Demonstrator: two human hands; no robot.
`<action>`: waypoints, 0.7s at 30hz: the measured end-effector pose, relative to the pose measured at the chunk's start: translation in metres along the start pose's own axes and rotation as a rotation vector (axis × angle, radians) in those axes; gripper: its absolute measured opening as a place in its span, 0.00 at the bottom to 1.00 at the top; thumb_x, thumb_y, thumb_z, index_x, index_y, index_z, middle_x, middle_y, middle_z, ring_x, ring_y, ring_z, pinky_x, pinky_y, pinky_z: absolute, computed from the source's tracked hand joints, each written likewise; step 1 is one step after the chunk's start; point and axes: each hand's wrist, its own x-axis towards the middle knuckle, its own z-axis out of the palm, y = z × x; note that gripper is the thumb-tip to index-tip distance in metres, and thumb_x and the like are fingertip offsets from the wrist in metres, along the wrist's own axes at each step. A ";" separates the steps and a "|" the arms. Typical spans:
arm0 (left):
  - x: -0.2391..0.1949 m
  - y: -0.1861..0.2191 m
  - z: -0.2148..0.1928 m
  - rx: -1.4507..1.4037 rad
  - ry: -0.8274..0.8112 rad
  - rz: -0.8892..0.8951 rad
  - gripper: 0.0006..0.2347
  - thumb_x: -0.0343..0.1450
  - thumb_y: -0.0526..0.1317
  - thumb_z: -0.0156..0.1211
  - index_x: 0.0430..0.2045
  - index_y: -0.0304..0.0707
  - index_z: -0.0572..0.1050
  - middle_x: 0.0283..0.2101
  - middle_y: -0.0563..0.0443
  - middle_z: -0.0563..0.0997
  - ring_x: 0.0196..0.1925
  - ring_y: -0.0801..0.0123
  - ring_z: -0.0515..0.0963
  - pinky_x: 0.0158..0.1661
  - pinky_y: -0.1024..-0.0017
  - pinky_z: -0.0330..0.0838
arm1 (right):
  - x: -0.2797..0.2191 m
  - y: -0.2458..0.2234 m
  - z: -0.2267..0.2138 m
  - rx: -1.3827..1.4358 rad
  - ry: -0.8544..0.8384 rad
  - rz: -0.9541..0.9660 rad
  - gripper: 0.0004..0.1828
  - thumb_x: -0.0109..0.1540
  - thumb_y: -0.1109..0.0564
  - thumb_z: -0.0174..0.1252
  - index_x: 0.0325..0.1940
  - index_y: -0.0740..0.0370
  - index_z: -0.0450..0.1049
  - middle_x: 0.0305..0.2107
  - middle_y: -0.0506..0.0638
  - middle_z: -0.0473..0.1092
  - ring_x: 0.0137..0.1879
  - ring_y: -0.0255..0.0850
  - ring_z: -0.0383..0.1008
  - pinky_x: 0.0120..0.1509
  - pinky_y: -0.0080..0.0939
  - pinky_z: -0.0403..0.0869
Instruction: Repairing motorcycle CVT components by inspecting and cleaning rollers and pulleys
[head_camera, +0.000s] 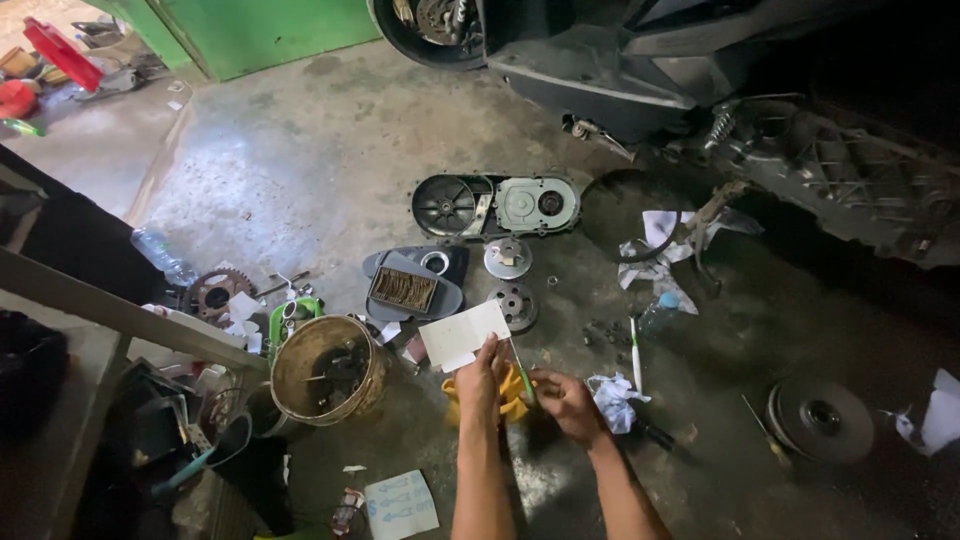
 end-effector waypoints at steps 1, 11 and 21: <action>-0.002 0.002 0.002 0.020 -0.011 0.007 0.18 0.70 0.29 0.61 0.52 0.17 0.69 0.46 0.34 0.79 0.43 0.56 0.81 0.47 0.70 0.78 | 0.001 0.003 -0.003 -0.064 0.022 0.000 0.26 0.54 0.66 0.56 0.57 0.68 0.79 0.37 0.54 0.79 0.38 0.37 0.74 0.42 0.31 0.68; 0.015 -0.011 -0.011 0.180 0.058 -0.059 0.16 0.69 0.37 0.65 0.46 0.20 0.75 0.39 0.36 0.83 0.42 0.57 0.84 0.39 0.72 0.72 | -0.004 -0.013 0.006 -0.020 0.034 0.047 0.22 0.56 0.67 0.56 0.55 0.69 0.80 0.39 0.56 0.81 0.42 0.39 0.77 0.49 0.33 0.72; 0.029 -0.020 -0.020 0.013 0.086 0.011 0.16 0.68 0.28 0.64 0.48 0.20 0.71 0.40 0.35 0.81 0.37 0.55 0.83 0.36 0.72 0.78 | 0.002 0.003 0.007 -0.064 0.029 -0.051 0.20 0.56 0.64 0.58 0.51 0.70 0.80 0.34 0.52 0.79 0.36 0.36 0.73 0.42 0.31 0.69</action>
